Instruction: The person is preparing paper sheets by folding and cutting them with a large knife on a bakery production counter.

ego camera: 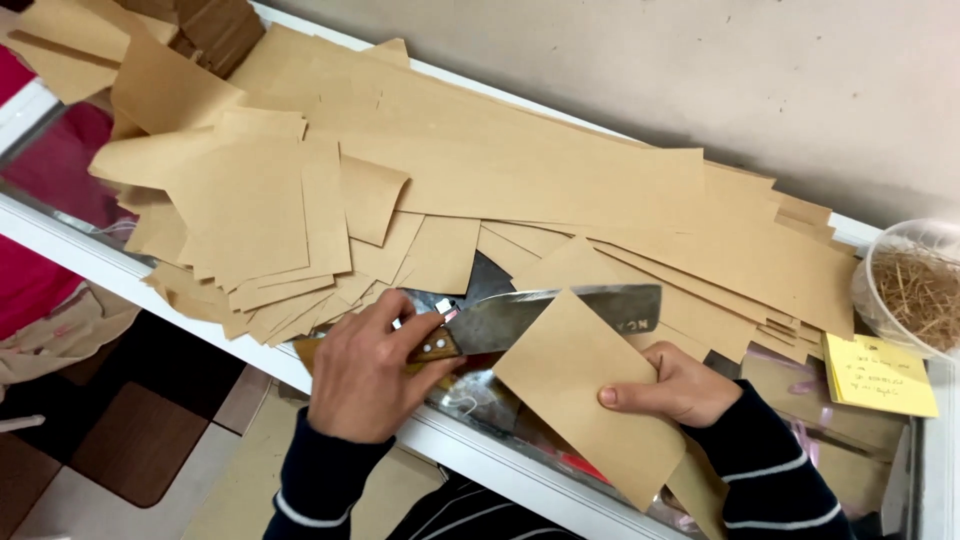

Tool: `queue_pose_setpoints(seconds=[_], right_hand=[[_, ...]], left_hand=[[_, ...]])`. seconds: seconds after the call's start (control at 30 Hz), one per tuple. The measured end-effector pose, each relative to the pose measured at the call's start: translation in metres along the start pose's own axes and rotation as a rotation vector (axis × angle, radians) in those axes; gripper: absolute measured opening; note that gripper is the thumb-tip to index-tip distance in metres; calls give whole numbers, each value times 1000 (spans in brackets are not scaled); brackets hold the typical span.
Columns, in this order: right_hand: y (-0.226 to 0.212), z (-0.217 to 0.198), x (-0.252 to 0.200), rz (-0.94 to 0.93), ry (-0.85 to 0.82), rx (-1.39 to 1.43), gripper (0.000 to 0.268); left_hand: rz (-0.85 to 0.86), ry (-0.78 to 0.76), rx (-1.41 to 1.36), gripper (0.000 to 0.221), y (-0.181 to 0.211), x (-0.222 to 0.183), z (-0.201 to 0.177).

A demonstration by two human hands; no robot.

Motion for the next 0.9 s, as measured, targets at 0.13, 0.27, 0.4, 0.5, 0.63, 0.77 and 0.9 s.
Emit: queue_pose_setpoints(seconds=[0.13,0.27,0.4,0.5,0.63,0.77,0.9], right_hand=[[27,-9,8,49,-97,38,48],[21,-12,11,34,-45,99,51],[13,-28,14,-26,191,220,51],[4,-28,10,-41,297,318,53],[-4,-25,2,6,409,403,61],[0,-23,7,6,392,471,60],[11,-25,13,-3,392,479,64]], left_hand=[[-104,20,87,53,-29,-5,-13],[-175,171,94,47,-53,-10,-29],[-462,54,112,55,-72,-10,3],[-495,28,77,56,-72,-7,26],[-410,105,172,52,-70,2,44],[-381,119,182,52,-68,1,52],[-341,270,212,59,-37,2,32]])
Point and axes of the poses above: each hand's wrist, its own x-axis towards the middle knuckle, its own z-axis out of the palm, y = z × x, the point moved 9 cm from there along x, towards the middle knuckle, and after that the axes turned 7 degrees about -z, right-handed, at the moved point
